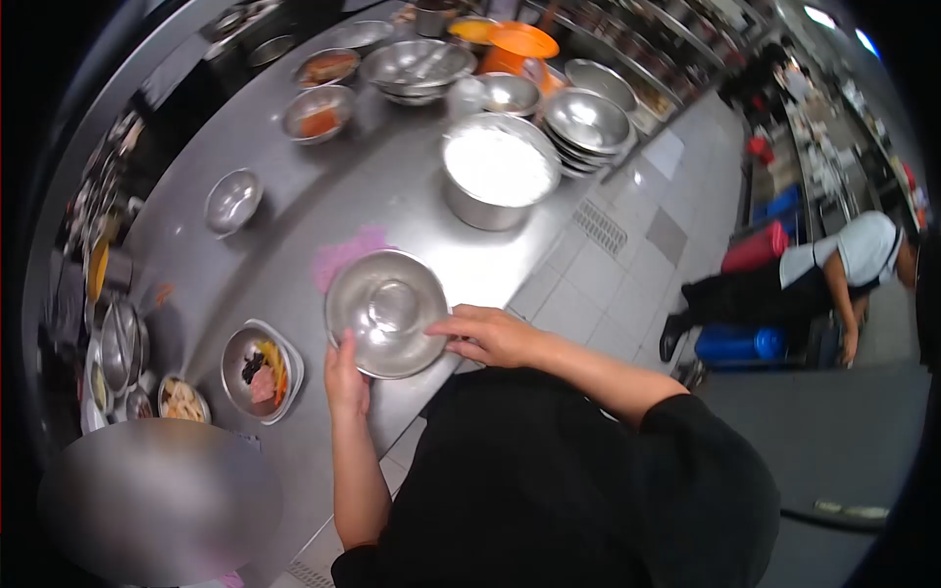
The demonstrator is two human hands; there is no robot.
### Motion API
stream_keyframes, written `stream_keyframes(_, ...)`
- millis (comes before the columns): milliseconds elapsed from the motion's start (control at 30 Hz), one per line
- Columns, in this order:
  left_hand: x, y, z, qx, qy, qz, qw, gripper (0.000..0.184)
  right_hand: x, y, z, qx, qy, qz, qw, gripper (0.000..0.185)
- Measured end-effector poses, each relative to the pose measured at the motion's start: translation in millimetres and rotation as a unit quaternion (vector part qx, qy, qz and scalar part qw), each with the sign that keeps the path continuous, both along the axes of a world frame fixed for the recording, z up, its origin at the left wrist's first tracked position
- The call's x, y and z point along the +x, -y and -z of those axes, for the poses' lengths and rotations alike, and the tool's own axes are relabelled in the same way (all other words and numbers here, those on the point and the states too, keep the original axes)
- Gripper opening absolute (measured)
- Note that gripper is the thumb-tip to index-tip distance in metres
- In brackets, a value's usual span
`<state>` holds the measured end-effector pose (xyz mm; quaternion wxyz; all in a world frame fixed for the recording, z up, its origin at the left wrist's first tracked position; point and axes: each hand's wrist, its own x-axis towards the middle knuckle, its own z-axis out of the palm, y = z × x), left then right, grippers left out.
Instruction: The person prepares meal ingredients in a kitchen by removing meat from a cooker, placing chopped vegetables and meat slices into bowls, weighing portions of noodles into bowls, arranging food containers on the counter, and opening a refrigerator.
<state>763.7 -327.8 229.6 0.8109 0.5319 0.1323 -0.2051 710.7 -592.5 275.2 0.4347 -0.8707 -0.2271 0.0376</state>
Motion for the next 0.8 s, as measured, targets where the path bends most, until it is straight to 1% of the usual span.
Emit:
stream_keyframes(33,3.6,7.6,10.1,0.029,0.018,-0.055,0.998,0.05,-2.9,7.5,3.3,0.036,0.03,0.009,0.999,0.048)
stream_keyframes(67,6.9,15.3,14.4,0.056,0.039,-0.114,0.991,0.052,-6.3,18.0,-0.2,0.052,-0.013,0.023,0.998,0.049)
stream_keyframes(100,9.8,15.8,15.7,0.095,0.084,-0.145,0.981,0.054,-7.4,29.9,-4.3,0.068,-0.056,0.032,0.996,0.05)
stream_keyframes(133,9.1,32.3,14.9,0.137,0.124,-0.18,0.966,0.056,-5.0,57.0,3.5,0.081,-0.092,0.047,0.991,0.05)
stream_keyframes(200,10.7,47.0,14.5,0.254,0.171,-0.3,0.903,0.054,0.9,89.9,24.7,0.083,-0.081,0.008,0.993,0.04)
stream_keyframes(233,10.0,50.2,15.4,0.259,0.158,-0.32,0.897,0.054,5.4,106.8,37.4,0.073,-0.077,-0.025,0.994,0.036)
stream_keyframes(300,-3.9,57.4,16.8,0.2,0.187,-0.375,0.886,0.052,15.1,134.7,56.2,0.049,-0.117,-0.091,0.988,0.033)
stream_keyframes(333,-15.2,69.3,12.5,0.209,0.167,-0.412,0.871,0.052,20.5,147.5,64.2,0.027,-0.149,-0.131,0.98,0.03)
stream_keyframes(400,-50.4,98.1,7.7,0.115,0.133,-0.477,0.861,0.054,31.0,169.9,79.5,-0.006,-0.198,-0.222,0.955,0.03)
stream_keyframes(433,-77.6,114.2,12.8,0.131,0.114,-0.517,0.838,0.054,33.5,178.5,86.2,-0.03,-0.229,-0.262,0.937,0.03)
stream_keyframes(500,-120.8,146.4,17.8,0.018,0.085,-0.574,0.814,0.047,35.4,199.8,110.5,-0.053,-0.242,-0.335,0.909,0.032)
stream_keyframes(533,-145.8,162.0,19.5,-0.018,0.05,-0.611,0.789,0.043,36.6,207.6,118.7,-0.101,-0.255,-0.356,0.893,0.032)
stream_keyframes(567,-173.8,172.8,31.0,-0.013,0.05,-0.637,0.769,0.043,36.7,214.0,128.1,-0.152,-0.265,-0.374,0.876,0.033)
stream_keyframes(633,-231.9,200.4,56.5,-0.046,0.016,-0.659,0.751,0.049,32.6,225.2,156.7,-0.187,-0.266,-0.413,0.851,0.035)
stream_keyframes(667,-250.4,216.1,57.2,-0.051,-0.004,-0.671,0.74,0.052,34.1,225.4,165.7,-0.213,-0.262,-0.414,0.845,0.036)
stream_keyframes(700,-260.4,229.5,59.2,-0.062,-0.015,-0.676,0.734,0.056,38.4,223.5,173.2,-0.218,-0.243,-0.421,0.846,0.036)
stream_keyframes(767,-288.8,252.7,83.6,-0.103,-0.026,-0.684,0.722,0.06,26.9,219.8,181.4,-0.252,-0.266,-0.439,0.821,0.036)
stream_keyframes(800,-294.7,262.3,94.0,-0.104,-0.037,-0.689,0.716,0.058,17.7,220.2,204.4,-0.247,-0.239,-0.455,0.822,0.037)
